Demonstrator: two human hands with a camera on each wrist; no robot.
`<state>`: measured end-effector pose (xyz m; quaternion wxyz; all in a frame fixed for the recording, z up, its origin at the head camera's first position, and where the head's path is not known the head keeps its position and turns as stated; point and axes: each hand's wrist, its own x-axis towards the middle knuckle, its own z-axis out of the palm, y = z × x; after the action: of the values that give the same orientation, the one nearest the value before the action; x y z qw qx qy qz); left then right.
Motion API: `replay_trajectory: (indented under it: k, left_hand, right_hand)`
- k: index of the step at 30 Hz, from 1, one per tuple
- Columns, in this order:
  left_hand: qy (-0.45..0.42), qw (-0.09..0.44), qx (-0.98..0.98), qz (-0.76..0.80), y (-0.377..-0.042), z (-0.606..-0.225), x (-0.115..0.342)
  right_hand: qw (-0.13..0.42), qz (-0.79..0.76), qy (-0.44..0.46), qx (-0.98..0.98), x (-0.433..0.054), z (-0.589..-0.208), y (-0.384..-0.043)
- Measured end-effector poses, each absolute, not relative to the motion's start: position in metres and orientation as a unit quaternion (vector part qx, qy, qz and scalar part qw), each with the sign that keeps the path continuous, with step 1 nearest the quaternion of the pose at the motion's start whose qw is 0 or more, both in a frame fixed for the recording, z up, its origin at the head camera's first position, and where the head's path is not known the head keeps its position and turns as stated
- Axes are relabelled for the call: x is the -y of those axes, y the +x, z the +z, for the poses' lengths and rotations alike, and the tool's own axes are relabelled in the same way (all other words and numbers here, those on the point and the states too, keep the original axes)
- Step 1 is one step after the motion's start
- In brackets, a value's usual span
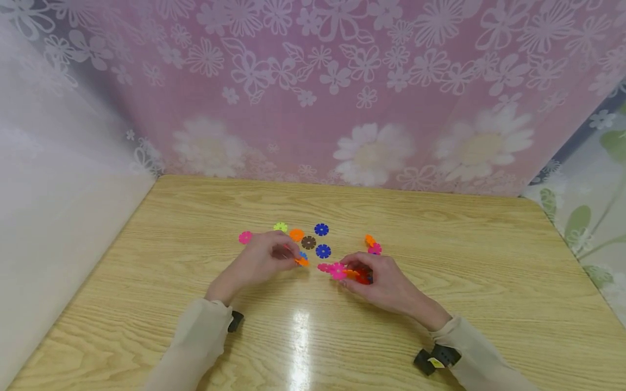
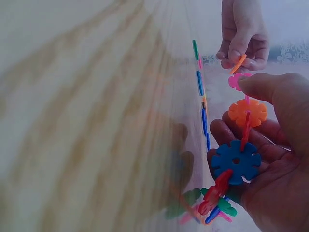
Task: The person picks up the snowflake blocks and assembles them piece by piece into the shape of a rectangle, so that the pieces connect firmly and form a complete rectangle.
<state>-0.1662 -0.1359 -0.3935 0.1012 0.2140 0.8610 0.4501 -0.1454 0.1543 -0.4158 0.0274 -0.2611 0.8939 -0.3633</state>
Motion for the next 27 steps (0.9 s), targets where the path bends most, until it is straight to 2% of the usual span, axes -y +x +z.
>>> replay_trajectory:
  k: [14, 27]
  left_hand:
    - [0.231, 0.073, -0.853, 0.462, -0.161, -0.399, 0.125]
    - [0.184, 0.147, -0.826, 0.512, -0.16, -0.397, 0.126]
  right_hand:
    - [0.019, -0.365, -0.258, -0.894, -0.153, -0.415, -0.144]
    - [0.045, -0.378, -0.253, -0.89, -0.155, -0.413, -0.146]
